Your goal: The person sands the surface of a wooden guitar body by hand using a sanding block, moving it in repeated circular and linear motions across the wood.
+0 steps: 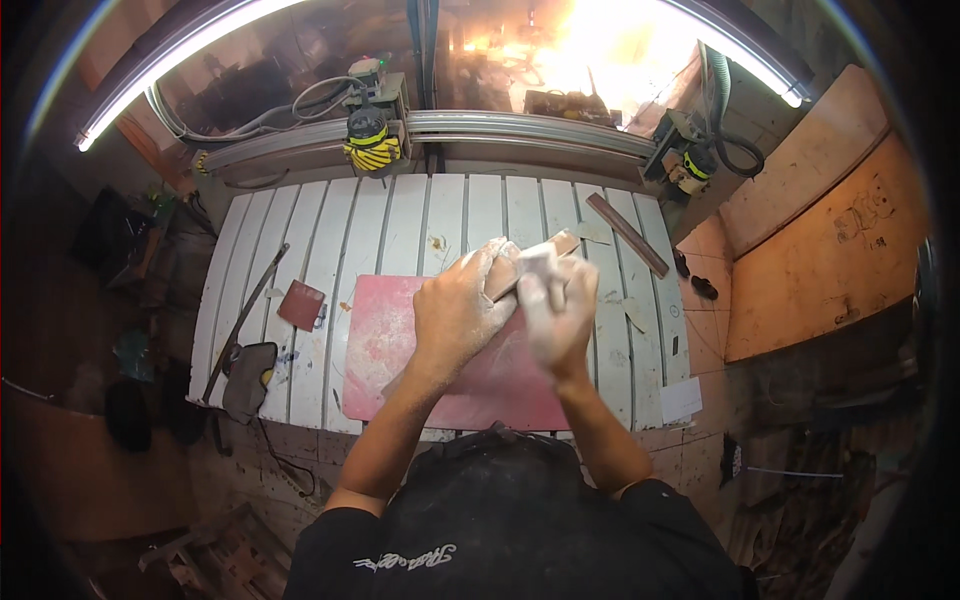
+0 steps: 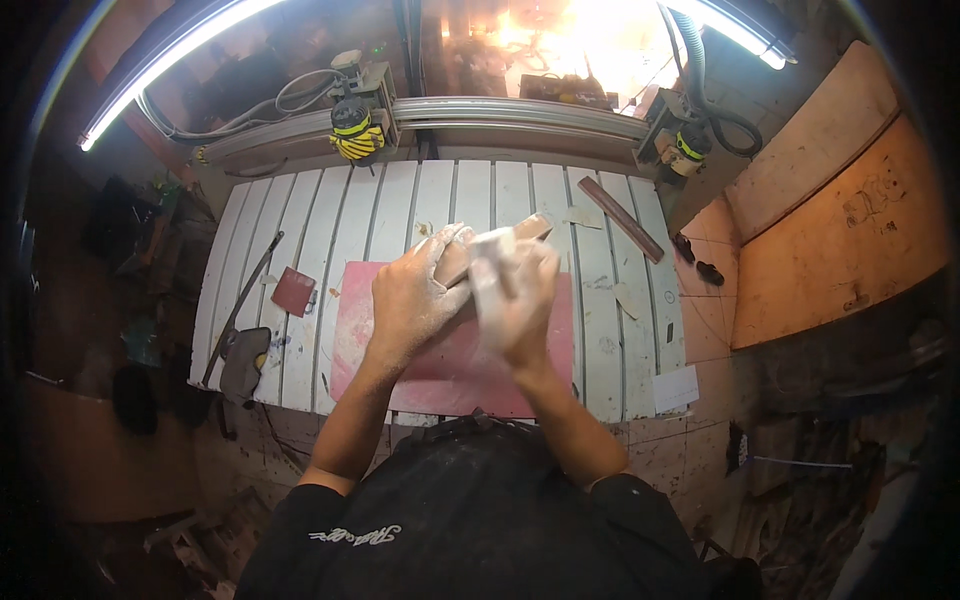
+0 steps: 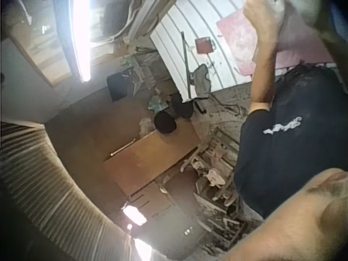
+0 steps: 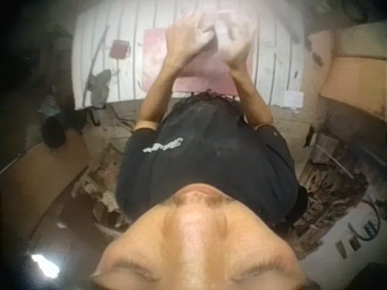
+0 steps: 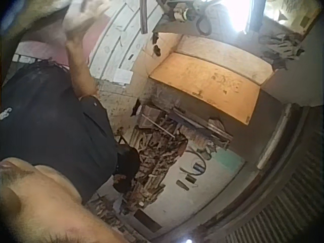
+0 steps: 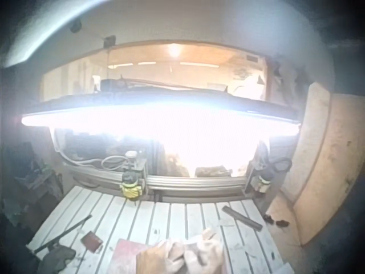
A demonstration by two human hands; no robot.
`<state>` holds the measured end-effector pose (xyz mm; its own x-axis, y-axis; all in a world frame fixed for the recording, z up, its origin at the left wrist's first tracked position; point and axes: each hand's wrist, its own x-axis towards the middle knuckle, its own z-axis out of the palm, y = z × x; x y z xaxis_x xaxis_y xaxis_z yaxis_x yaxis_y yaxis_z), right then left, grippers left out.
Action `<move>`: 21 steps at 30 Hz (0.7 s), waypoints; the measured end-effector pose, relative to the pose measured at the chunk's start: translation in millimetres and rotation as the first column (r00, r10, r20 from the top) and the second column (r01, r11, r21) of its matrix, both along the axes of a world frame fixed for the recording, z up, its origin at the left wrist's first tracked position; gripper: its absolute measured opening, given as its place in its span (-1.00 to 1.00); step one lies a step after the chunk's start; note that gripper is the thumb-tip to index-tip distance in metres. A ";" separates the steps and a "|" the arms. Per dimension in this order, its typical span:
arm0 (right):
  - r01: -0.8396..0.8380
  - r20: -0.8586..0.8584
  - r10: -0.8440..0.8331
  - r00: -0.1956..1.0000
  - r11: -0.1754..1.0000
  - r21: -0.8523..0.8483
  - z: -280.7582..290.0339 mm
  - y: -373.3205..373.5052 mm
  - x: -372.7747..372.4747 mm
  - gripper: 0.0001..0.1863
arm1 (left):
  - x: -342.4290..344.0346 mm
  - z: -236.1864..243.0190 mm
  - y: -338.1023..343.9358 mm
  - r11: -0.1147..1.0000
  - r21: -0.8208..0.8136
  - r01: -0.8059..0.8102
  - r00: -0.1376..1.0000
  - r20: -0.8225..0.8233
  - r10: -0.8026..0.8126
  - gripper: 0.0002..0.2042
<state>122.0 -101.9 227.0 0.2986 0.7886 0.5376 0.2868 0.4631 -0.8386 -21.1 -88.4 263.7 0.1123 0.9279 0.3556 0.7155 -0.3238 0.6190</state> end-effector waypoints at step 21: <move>0.087 0.164 -0.107 0.981 0.988 0.125 3.7 30.6 -0.5 -0.77 | -33.9 -13.7 13.1 0.981 -0.017 0.194 0.966 0.180 -0.188 -0.25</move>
<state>121.5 -71.3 230.6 0.2671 0.6893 0.6734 0.4690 0.5175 -0.7157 -55.0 -75.3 250.0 0.2273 0.9072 0.3539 0.5207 -0.4204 0.7431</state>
